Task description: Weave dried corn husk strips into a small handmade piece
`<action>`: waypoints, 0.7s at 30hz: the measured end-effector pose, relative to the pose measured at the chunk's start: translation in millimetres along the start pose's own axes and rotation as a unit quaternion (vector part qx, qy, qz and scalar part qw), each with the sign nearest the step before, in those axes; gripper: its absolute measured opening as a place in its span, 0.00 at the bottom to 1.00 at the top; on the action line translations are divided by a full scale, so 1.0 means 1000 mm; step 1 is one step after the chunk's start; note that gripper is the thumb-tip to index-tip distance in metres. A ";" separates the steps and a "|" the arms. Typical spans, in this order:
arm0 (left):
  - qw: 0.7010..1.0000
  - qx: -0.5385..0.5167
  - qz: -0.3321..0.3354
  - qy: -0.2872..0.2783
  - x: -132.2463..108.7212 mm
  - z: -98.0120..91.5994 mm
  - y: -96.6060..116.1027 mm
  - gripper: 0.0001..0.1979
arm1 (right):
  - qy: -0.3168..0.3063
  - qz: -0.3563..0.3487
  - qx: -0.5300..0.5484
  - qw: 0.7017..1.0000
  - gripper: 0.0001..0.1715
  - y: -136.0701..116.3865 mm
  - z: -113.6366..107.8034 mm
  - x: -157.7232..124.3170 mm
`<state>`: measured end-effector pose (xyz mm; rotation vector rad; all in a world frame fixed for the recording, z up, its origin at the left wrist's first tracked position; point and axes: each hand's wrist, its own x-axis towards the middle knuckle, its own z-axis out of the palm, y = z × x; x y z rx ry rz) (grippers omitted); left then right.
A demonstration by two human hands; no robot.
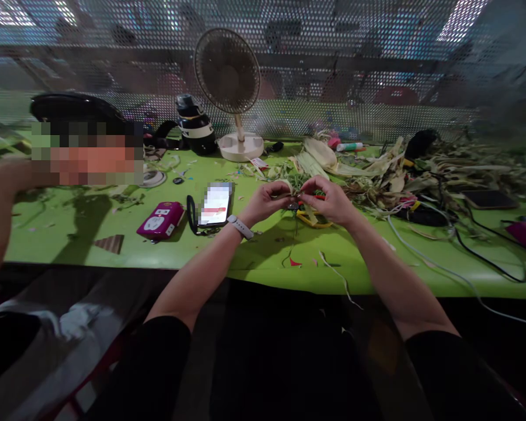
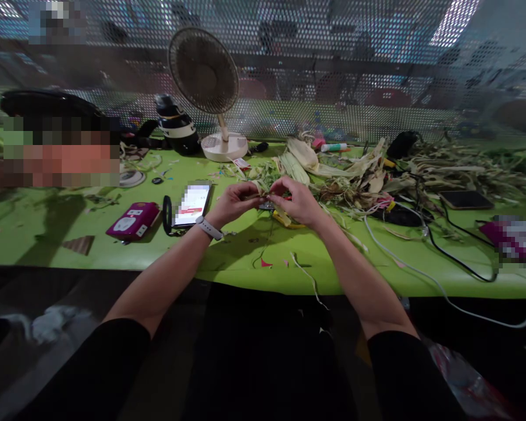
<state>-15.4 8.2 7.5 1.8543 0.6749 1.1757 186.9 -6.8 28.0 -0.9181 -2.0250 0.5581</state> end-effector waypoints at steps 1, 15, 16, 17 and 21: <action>1.000 -0.019 -0.013 -0.014 -0.001 0.000 0.002 0.18 | 0.001 0.000 0.001 1.000 0.11 0.000 0.000 0.000; 1.000 0.002 0.028 -0.001 0.002 0.000 0.001 0.19 | 0.032 -0.005 -0.054 0.998 0.14 -0.004 -0.006 -0.002; 0.999 0.013 0.042 0.006 0.002 0.000 0.001 0.19 | 0.020 -0.009 -0.052 0.998 0.16 -0.005 -0.007 -0.001; 0.999 0.017 0.048 0.007 0.002 0.000 0.001 0.19 | 0.000 -0.003 -0.042 0.999 0.17 -0.005 -0.008 -0.001; 0.999 -0.022 -0.009 -0.026 -0.001 0.002 0.006 0.20 | -0.067 0.055 0.003 0.996 0.14 -0.002 -0.006 0.001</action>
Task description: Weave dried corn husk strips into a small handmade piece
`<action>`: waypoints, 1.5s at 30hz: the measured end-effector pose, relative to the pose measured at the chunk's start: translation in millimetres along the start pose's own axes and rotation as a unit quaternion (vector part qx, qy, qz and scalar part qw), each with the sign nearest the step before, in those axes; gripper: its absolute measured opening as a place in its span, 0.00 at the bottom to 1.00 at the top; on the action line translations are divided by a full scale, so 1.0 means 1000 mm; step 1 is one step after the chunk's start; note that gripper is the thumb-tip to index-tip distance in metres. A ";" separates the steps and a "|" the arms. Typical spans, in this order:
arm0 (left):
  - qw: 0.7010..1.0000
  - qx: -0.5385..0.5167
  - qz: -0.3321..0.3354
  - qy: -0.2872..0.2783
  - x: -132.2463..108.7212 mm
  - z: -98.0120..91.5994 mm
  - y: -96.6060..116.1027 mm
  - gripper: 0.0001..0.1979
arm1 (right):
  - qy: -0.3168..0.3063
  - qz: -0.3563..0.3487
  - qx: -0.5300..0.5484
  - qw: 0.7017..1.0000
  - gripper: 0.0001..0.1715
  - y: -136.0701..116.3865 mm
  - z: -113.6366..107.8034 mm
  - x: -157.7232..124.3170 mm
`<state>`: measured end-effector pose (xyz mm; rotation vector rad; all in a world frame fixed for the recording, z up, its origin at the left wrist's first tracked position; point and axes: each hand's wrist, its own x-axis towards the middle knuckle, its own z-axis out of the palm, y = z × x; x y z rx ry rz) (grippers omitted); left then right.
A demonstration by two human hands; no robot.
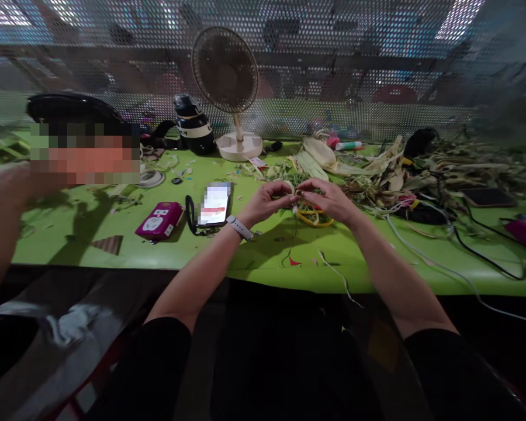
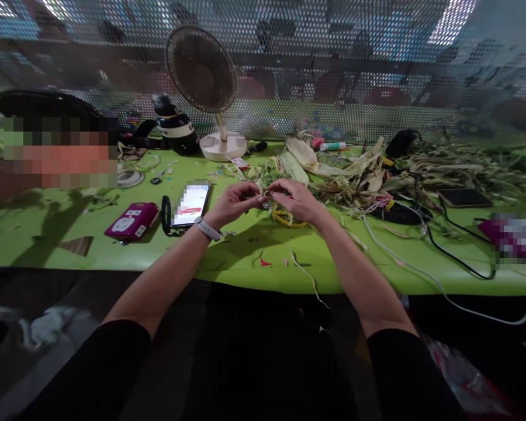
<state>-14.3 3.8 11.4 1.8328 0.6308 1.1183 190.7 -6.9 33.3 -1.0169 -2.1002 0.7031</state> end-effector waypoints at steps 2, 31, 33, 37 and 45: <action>0.999 -0.018 -0.040 -0.014 -0.001 0.001 0.001 0.21 | -0.006 -0.003 -0.001 1.000 0.14 0.004 0.001 0.001; 0.997 0.009 -0.035 -0.062 -0.006 0.008 -0.002 0.20 | 0.009 0.125 0.173 0.977 0.10 0.003 0.000 0.004; 0.996 -0.007 -0.054 -0.075 -0.007 0.010 -0.002 0.20 | -0.029 0.095 0.189 0.977 0.22 0.006 0.000 0.005; 0.991 -0.024 -0.079 -0.104 -0.009 0.009 0.001 0.20 | -0.134 0.065 0.179 0.972 0.23 0.007 -0.002 0.004; 0.986 0.012 -0.101 -0.133 -0.009 0.005 0.002 0.21 | -0.137 0.092 0.132 0.978 0.13 0.005 -0.020 -0.002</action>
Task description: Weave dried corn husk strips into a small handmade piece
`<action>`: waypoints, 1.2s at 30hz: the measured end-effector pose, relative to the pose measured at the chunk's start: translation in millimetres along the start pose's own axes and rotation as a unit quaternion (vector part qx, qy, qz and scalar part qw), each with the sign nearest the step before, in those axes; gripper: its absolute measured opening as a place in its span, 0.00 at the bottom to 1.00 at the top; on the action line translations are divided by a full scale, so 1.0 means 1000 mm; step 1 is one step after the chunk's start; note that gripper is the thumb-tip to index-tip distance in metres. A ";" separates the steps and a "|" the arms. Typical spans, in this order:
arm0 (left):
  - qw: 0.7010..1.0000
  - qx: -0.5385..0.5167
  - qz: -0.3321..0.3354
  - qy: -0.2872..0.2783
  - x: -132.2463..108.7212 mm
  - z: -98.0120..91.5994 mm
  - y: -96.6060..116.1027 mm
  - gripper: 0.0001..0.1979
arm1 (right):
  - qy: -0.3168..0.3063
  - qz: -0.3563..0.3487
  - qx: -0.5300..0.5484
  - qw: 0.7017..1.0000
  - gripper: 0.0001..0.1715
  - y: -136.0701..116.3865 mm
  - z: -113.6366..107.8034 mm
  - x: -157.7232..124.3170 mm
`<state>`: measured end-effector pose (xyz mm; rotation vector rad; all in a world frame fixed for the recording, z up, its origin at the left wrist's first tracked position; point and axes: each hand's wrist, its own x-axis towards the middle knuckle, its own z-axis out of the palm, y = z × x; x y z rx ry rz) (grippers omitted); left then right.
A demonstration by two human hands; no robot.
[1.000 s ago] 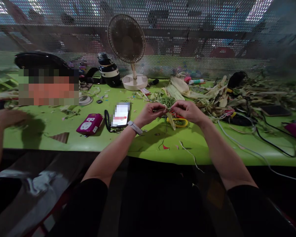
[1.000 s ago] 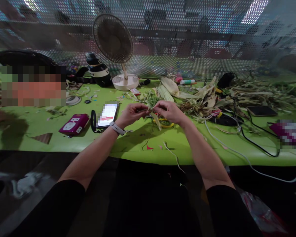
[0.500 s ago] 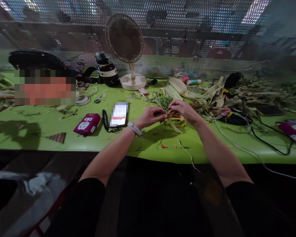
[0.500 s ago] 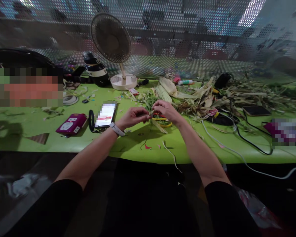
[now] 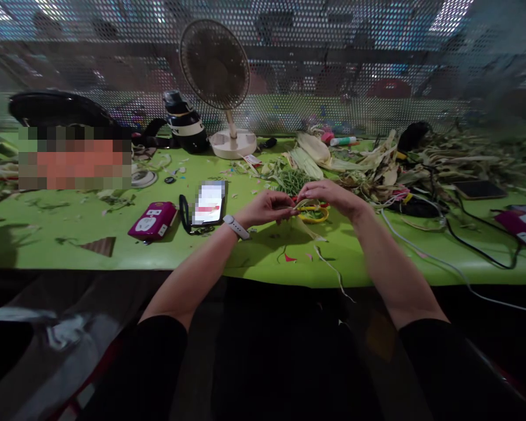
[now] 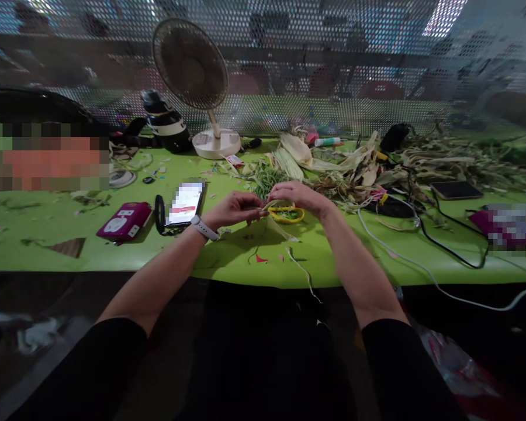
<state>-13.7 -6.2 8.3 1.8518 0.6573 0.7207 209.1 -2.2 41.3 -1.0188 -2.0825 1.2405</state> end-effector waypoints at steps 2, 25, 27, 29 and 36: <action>1.000 0.013 0.003 0.000 0.000 -0.001 0.001 0.20 | -0.003 -0.014 -0.038 0.999 0.15 0.001 0.000 0.000; 0.985 -0.101 -0.012 0.138 0.006 -0.016 0.001 0.19 | 0.196 -0.151 -0.358 0.900 0.15 -0.007 0.041 -0.002; 0.983 -0.126 -0.016 0.135 0.005 -0.017 0.003 0.19 | 0.207 -0.147 -0.352 0.901 0.14 -0.007 0.042 -0.002; 0.981 -0.135 -0.014 0.138 0.004 -0.017 0.003 0.18 | 0.206 -0.147 -0.345 0.904 0.14 -0.007 0.043 -0.002; 0.983 -0.083 0.026 0.159 0.007 -0.016 0.000 0.16 | 0.232 -0.144 -0.307 0.912 0.13 -0.011 0.045 -0.004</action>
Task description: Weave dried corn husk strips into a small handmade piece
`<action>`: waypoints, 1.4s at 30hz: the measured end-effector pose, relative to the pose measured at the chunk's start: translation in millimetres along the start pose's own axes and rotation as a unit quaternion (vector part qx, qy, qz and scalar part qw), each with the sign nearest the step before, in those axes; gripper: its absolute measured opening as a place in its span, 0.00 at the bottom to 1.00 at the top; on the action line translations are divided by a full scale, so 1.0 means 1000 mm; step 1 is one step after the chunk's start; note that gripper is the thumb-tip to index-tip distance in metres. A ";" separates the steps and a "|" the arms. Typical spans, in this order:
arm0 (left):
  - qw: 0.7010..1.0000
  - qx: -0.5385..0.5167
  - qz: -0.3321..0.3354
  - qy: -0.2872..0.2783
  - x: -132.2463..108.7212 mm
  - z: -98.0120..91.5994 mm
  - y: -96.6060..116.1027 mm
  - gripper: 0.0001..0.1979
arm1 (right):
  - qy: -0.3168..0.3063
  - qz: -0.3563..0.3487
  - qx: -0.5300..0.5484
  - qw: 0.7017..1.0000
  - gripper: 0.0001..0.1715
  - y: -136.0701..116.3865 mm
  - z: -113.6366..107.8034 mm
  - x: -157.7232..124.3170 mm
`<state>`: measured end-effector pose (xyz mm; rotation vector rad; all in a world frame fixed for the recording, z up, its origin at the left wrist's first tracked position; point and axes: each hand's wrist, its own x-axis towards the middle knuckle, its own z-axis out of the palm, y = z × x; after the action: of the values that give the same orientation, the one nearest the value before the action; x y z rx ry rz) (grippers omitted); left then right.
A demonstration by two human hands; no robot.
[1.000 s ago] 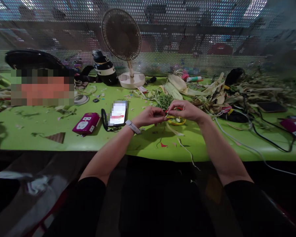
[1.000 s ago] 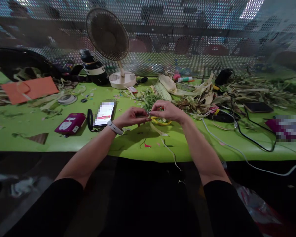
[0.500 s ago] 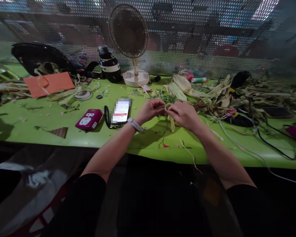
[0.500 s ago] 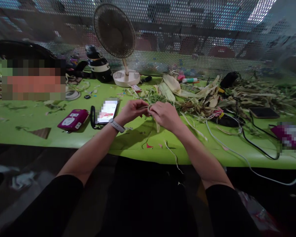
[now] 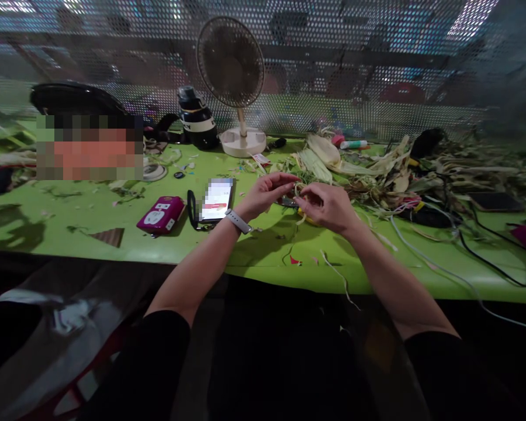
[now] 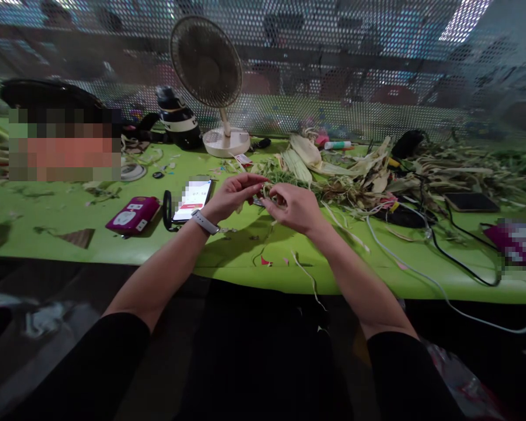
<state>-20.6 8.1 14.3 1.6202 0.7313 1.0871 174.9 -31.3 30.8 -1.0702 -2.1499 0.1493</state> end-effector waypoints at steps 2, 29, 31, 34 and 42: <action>1.000 0.004 0.011 -0.001 0.000 0.000 -0.001 0.15 | 0.059 0.021 0.006 0.998 0.13 0.002 -0.003 0.002; 0.982 0.144 0.101 -0.063 -0.003 0.005 0.007 0.16 | -0.015 0.043 0.210 0.977 0.14 0.025 -0.004 0.010; 0.978 0.166 0.112 -0.060 -0.003 0.005 0.005 0.16 | -0.013 0.035 0.198 0.979 0.14 0.025 -0.004 0.010; 0.969 0.209 0.120 -0.055 -0.003 0.005 0.002 0.15 | -0.007 0.005 0.162 0.987 0.11 0.025 -0.004 0.010; 0.918 0.370 0.140 -0.017 -0.008 0.006 0.000 0.12 | 0.028 -0.024 0.054 0.998 0.08 0.020 0.008 0.006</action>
<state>-18.8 -1.1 11.6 2.4410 0.9801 1.0331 180.2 -12.8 20.2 -0.9485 -2.0911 0.2078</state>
